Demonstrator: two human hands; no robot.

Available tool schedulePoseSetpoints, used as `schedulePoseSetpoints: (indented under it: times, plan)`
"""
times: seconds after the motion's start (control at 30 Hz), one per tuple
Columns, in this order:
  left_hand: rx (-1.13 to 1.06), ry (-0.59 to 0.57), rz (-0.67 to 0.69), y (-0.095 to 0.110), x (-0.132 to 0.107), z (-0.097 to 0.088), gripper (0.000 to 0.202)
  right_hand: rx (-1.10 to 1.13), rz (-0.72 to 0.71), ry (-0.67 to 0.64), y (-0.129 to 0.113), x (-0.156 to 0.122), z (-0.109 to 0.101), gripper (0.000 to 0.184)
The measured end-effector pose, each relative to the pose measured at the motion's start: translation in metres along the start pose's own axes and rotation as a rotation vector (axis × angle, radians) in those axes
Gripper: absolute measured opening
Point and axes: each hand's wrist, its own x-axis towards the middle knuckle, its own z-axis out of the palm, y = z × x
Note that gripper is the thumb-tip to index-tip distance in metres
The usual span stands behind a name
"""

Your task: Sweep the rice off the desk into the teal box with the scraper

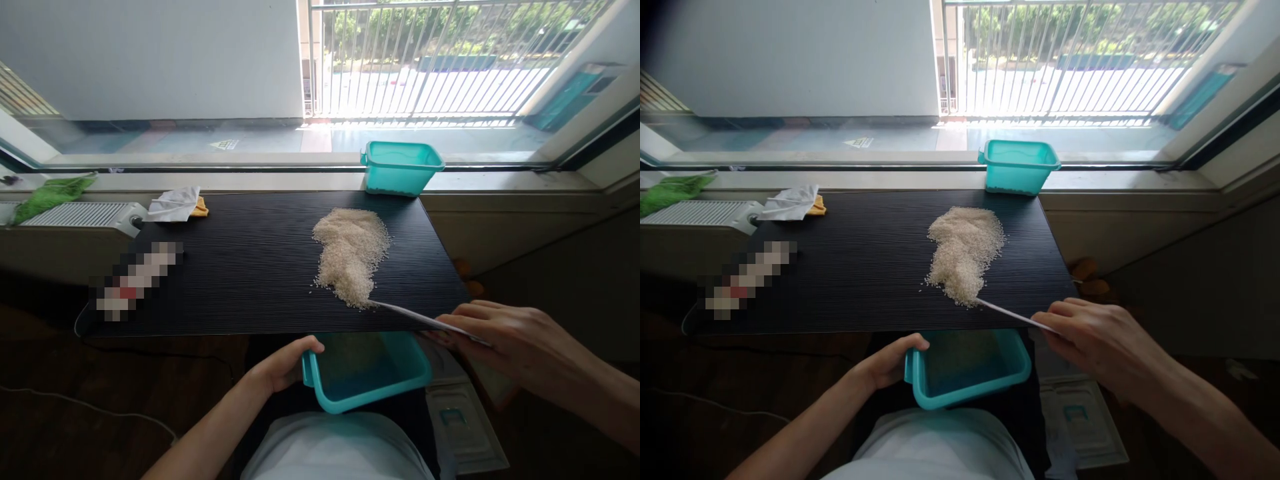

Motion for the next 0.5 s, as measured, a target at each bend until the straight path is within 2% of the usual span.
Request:
schedulePoseSetpoints:
  times: [0.1, 0.23, 0.5]
  plan:
    - [0.027, 0.010, -0.003, 0.0023, -0.0028, 0.0020, 0.040, 0.035, -0.052, -0.114, -0.0030, -0.0014, 0.0010, 0.029]
    - [0.034, 0.010, -0.002, 0.0029, -0.0045, 0.0026, 0.042, 0.000, -0.005, -0.037, 0.0008, 0.0031, -0.0002, 0.031]
    - [0.007, 0.032, -0.010, 0.0020, -0.0024, 0.0026, 0.040, 0.068, -0.045, -0.076, -0.0025, 0.0014, 0.0037, 0.035]
